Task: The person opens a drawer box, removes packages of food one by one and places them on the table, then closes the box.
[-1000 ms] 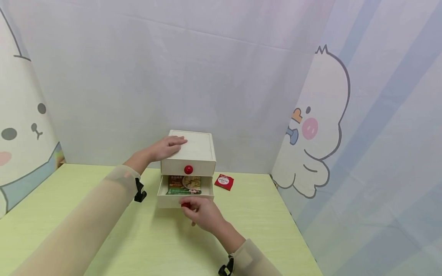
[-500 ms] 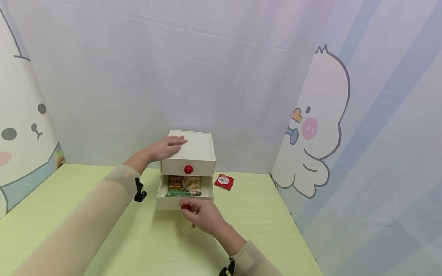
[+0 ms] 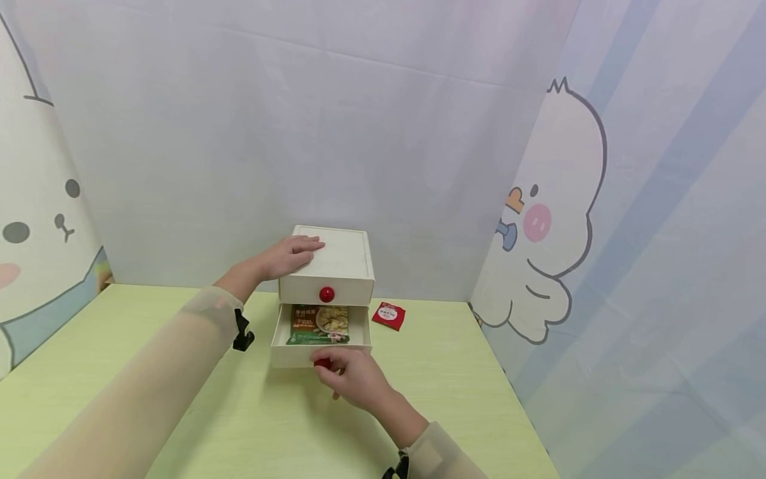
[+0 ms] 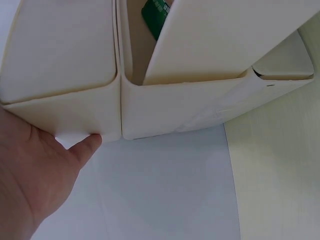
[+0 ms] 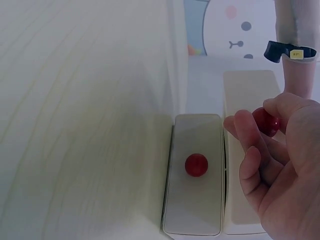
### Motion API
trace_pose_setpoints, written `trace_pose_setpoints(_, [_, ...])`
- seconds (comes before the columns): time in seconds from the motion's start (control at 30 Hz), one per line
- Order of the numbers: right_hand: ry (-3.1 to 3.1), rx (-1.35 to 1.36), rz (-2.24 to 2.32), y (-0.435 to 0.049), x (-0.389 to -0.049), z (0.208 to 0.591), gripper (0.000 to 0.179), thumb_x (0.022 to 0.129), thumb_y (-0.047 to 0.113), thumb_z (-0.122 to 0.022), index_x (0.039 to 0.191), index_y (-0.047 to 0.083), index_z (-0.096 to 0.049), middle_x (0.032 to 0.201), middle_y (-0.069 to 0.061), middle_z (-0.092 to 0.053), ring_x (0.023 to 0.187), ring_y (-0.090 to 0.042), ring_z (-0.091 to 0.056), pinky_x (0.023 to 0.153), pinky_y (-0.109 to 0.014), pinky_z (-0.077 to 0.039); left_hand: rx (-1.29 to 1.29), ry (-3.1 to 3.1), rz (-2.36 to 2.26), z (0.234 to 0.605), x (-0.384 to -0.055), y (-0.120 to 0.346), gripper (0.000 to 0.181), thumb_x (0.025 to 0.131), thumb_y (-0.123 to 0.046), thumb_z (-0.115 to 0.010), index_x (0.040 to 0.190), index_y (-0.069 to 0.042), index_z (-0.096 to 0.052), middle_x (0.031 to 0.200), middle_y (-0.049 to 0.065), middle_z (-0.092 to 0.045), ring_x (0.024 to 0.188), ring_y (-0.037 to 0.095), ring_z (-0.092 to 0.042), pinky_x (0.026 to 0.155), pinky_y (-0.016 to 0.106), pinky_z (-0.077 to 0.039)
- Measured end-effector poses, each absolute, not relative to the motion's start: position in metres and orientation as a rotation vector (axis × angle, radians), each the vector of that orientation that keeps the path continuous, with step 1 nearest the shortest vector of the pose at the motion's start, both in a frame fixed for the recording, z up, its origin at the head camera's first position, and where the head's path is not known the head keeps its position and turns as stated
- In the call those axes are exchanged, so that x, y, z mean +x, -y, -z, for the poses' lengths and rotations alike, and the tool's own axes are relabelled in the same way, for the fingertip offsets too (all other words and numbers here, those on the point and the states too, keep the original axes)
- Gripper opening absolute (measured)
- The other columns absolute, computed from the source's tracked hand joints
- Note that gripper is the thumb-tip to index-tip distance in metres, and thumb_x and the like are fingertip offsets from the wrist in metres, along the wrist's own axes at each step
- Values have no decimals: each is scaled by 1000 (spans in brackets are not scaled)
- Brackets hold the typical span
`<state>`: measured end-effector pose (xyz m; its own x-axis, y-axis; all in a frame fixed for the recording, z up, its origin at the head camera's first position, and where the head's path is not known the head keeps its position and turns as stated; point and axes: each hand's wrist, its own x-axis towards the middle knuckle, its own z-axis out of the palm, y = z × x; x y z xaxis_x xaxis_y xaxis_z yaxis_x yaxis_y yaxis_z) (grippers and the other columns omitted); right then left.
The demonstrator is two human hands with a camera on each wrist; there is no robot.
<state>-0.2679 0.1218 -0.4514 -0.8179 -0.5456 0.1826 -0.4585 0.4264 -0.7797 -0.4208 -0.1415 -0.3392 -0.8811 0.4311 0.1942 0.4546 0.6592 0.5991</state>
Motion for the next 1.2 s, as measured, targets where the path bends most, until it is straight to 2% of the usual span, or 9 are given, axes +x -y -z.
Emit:
trace_pose_setpoints(0.33, [-2552,-888,1355,-123,-263,451,18,107,22,-74,123,17,-82,103,-1,-78,61,-6,-66,61,-51,-66,-754,2844,1049,338,-419,142,56,116,-27,-34,169,-11,-43,182,16,-27,171,42,-16,138,63,-15])
trace_pose_setpoints(0.57, [-2548,-906,1349,-124,-261,451,19,107,21,-75,123,15,-81,101,-1,-78,61,-5,-66,60,-47,-66,-746,2855,1061,337,-418,142,56,117,-28,-34,170,-12,-42,183,15,-26,171,41,-15,138,63,-14])
trace_pose_setpoints(0.8, [-2546,-891,1345,-124,-258,450,18,106,21,-76,122,17,-82,99,1,-77,61,-5,-65,57,-33,-64,-755,2841,1039,337,-416,141,57,117,-28,-34,170,-10,-42,182,17,-26,171,43,-15,138,65,-14])
trace_pose_setpoints(1.03, [-2535,-897,1348,-124,-254,450,18,105,19,-76,122,16,-82,97,1,-76,61,-3,-65,60,-46,-66,-757,2836,1058,338,-418,141,56,117,-28,-35,170,-11,-42,182,16,-26,171,43,-15,138,64,-14])
trace_pose_setpoints(1.2, [-2535,-892,1338,-124,-253,449,19,105,18,-76,123,15,-81,97,1,-76,61,-4,-65,59,-38,-65,-759,2841,1044,339,-419,142,57,117,-28,-33,170,-11,-41,183,16,-26,171,43,-15,138,64,-14])
